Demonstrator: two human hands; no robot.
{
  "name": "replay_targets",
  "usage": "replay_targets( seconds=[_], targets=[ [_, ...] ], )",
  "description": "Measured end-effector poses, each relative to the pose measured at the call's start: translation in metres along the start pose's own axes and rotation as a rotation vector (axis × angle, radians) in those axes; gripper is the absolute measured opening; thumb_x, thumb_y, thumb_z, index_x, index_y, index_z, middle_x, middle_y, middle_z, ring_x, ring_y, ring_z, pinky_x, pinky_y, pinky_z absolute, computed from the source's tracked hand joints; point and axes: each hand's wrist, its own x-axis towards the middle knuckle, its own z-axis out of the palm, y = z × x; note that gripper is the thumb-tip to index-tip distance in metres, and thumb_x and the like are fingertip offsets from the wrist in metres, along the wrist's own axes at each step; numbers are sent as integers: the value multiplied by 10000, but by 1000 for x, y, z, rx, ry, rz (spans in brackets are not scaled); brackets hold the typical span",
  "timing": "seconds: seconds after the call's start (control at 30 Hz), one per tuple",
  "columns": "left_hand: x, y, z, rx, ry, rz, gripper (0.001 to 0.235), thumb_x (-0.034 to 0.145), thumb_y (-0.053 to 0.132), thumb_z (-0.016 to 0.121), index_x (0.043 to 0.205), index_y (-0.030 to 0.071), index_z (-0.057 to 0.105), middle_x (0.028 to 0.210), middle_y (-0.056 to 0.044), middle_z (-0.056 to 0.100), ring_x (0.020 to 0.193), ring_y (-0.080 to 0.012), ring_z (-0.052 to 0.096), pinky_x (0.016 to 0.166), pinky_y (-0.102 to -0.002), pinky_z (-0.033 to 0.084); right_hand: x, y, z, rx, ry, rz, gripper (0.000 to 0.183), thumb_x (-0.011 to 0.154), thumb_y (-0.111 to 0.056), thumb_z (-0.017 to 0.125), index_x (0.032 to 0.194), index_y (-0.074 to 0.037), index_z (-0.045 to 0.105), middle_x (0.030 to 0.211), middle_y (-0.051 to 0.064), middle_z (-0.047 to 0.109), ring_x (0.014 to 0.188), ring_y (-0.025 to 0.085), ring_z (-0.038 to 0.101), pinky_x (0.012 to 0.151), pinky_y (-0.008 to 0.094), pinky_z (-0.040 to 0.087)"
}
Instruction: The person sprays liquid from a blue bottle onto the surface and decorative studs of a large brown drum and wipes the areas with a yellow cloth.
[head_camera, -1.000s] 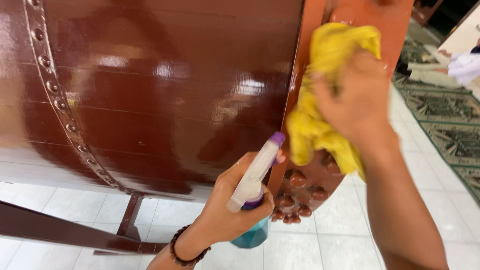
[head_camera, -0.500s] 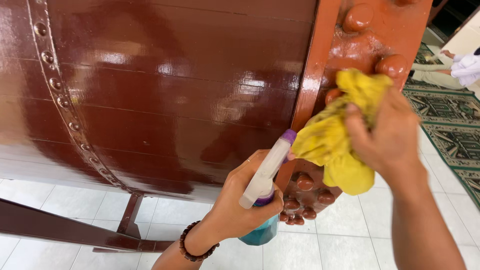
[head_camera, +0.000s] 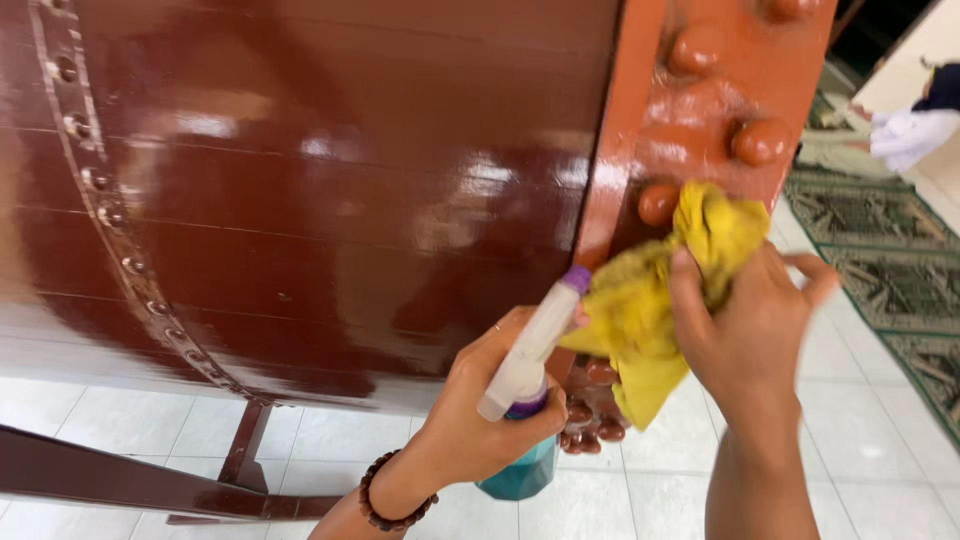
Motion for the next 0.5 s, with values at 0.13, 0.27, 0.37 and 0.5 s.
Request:
replay_targets(
  seconds=[0.13,0.27,0.37,0.5],
  targets=[
    [2,-7,3,105,8,147,523,832,-65,685,1343,14,606,1273,-72,631,965,-121,603,890,-273,528,9,9,23,-97,39,93,252,1079,-241,605,1089,-1,684,1018,145,718,985,330,612,1176,557,234],
    [5,-12,12,70,23,68,563,824,-52,686,1379,24,631,1116,-79,590,904,-125,575,800,-272,547,-35,3,49,-312,77,13,333,1148,-301,632,1115,30,645,1112,190,689,1230,337,616,1317,561,63],
    [5,-10,9,54,50,55,544,801,-47,703,1336,15,626,1191,-83,629,883,-122,607,801,-270,542,-61,-6,45,-297,82,-40,375,947,-260,652,1149,54,686,1047,198,700,1236,402,623,1255,614,104],
    [-2,-6,10,-20,-5,-46,505,821,-66,676,1315,-5,594,1311,-65,635,829,-93,675,766,-260,567,-50,22,7,130,109,207,279,1036,-212,629,1210,5,634,1098,150,698,1243,377,591,1324,558,260]
  ],
)
